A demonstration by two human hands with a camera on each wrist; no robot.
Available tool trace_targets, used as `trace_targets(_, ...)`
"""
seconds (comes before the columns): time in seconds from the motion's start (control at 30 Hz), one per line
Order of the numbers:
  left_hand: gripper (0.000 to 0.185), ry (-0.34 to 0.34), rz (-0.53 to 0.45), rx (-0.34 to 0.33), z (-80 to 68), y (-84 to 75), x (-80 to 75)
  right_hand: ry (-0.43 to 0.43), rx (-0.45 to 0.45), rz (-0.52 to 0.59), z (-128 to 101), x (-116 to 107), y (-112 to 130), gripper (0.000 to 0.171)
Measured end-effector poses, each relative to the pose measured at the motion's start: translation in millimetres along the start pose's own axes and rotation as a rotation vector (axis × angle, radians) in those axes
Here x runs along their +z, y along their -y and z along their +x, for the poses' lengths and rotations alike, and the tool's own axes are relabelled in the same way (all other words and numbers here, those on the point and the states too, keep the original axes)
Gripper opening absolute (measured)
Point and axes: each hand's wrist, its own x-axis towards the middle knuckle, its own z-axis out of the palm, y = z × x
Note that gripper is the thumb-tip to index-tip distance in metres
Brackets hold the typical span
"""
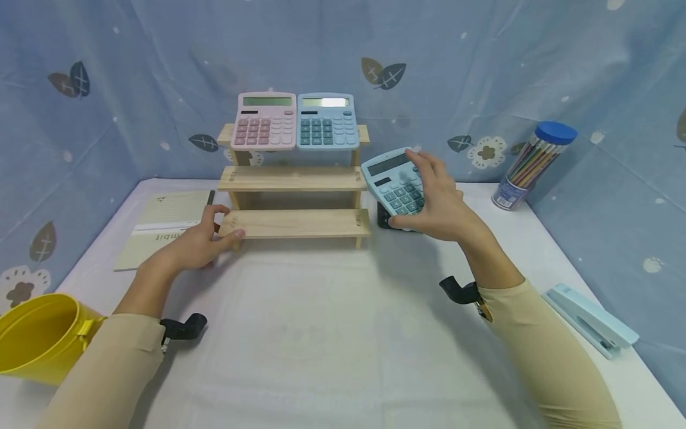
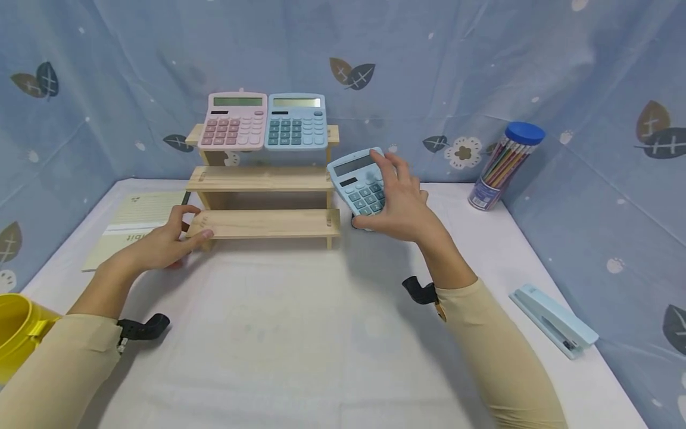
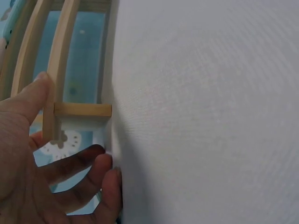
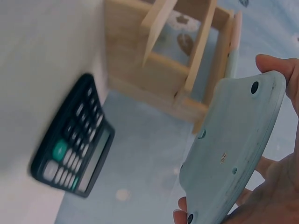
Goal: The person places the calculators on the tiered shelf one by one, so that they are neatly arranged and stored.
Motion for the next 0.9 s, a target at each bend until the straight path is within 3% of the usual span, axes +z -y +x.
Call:
trace_targets(0.43, 0.086, 0.009, -0.039, 0.0, 4.5, -4.8, -2.1, 0.018, -0.049, 0.013, 12, 14, 29, 0.115)
trace_targets(0.9, 0.085, -0.021, 0.004, 0.03, -3.1, -1.2, 3.9, 0.15, -0.143, -0.029, 24, 33, 64, 0.117)
